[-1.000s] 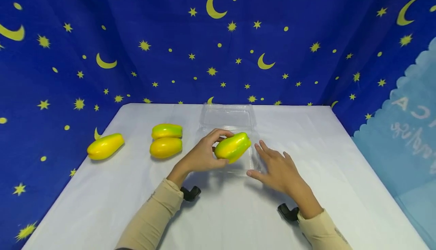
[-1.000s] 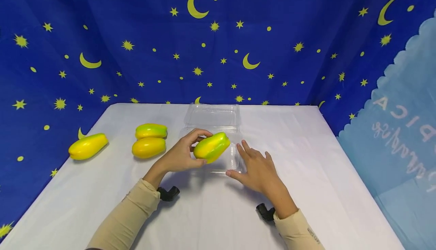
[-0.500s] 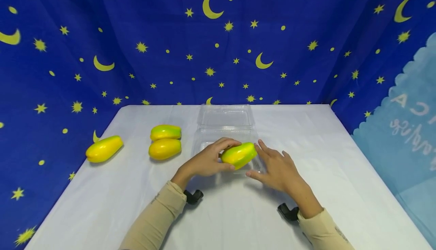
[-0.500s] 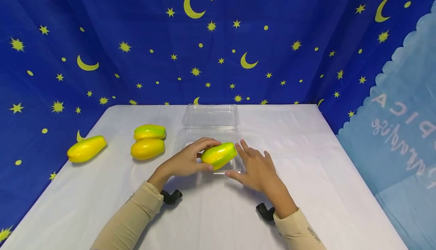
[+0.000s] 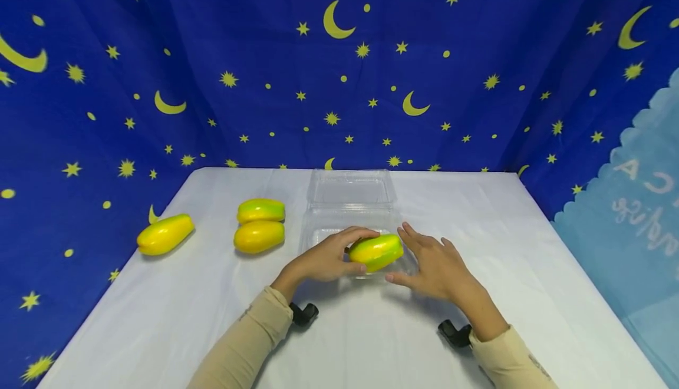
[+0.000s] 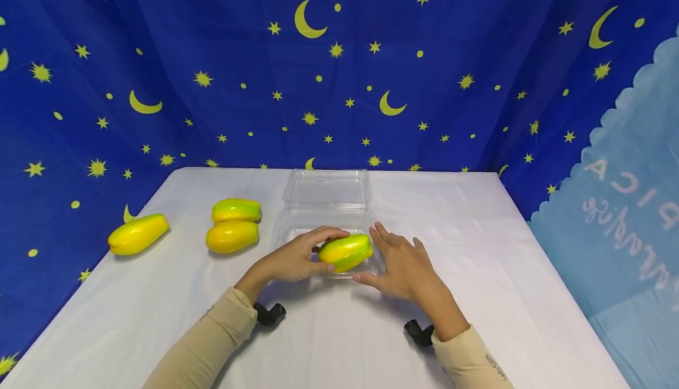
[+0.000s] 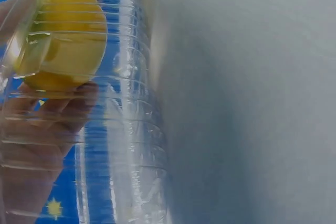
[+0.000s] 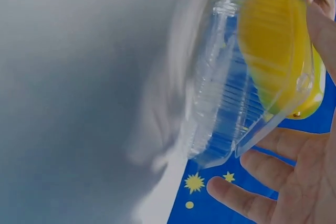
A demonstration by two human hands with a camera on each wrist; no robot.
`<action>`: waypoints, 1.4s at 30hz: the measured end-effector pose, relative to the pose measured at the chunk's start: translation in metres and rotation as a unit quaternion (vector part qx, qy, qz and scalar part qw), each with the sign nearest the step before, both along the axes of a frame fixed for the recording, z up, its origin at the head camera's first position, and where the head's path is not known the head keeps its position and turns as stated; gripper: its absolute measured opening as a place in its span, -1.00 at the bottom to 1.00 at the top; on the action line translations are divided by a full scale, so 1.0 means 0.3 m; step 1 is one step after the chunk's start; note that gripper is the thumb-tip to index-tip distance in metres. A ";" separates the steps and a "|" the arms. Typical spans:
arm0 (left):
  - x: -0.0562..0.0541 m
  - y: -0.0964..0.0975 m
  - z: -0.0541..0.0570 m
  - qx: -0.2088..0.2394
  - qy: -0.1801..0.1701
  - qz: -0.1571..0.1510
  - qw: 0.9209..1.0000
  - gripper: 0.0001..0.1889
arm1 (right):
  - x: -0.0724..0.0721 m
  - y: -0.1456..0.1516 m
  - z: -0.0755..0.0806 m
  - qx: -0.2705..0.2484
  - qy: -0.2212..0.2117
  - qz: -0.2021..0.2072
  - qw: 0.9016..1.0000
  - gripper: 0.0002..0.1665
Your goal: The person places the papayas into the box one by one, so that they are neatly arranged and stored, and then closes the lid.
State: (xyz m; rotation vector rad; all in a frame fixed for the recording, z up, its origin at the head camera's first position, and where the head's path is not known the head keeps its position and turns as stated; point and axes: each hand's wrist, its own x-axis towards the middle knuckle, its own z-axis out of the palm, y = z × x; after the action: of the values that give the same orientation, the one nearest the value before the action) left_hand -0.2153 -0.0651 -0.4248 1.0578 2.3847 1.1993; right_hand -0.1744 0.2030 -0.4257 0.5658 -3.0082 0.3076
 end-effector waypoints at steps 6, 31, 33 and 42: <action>-0.002 0.005 -0.017 -0.007 -0.007 -0.003 1.000 -0.30 | -0.027 -0.002 0.015 0.002 -0.020 0.011 1.000 0.35; -0.005 -0.003 0.013 -0.041 -0.027 0.017 0.999 -0.42 | -0.053 -0.017 0.006 0.007 -0.023 0.020 1.000 0.49; -0.009 -0.005 0.018 -0.042 -0.023 0.019 0.999 -0.42 | -0.057 -0.021 0.011 0.006 -0.023 0.021 0.999 0.49; -0.013 -0.014 0.016 -0.044 -0.023 0.018 0.999 -0.41 | -0.050 -0.021 0.004 0.001 -0.045 0.012 0.999 0.48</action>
State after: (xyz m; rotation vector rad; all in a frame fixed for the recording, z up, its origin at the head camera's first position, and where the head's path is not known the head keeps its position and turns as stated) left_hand -0.2191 -0.0692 -0.4202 0.9532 2.4073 1.1079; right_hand -0.1895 0.1966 -0.4246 0.6054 -3.0900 0.3389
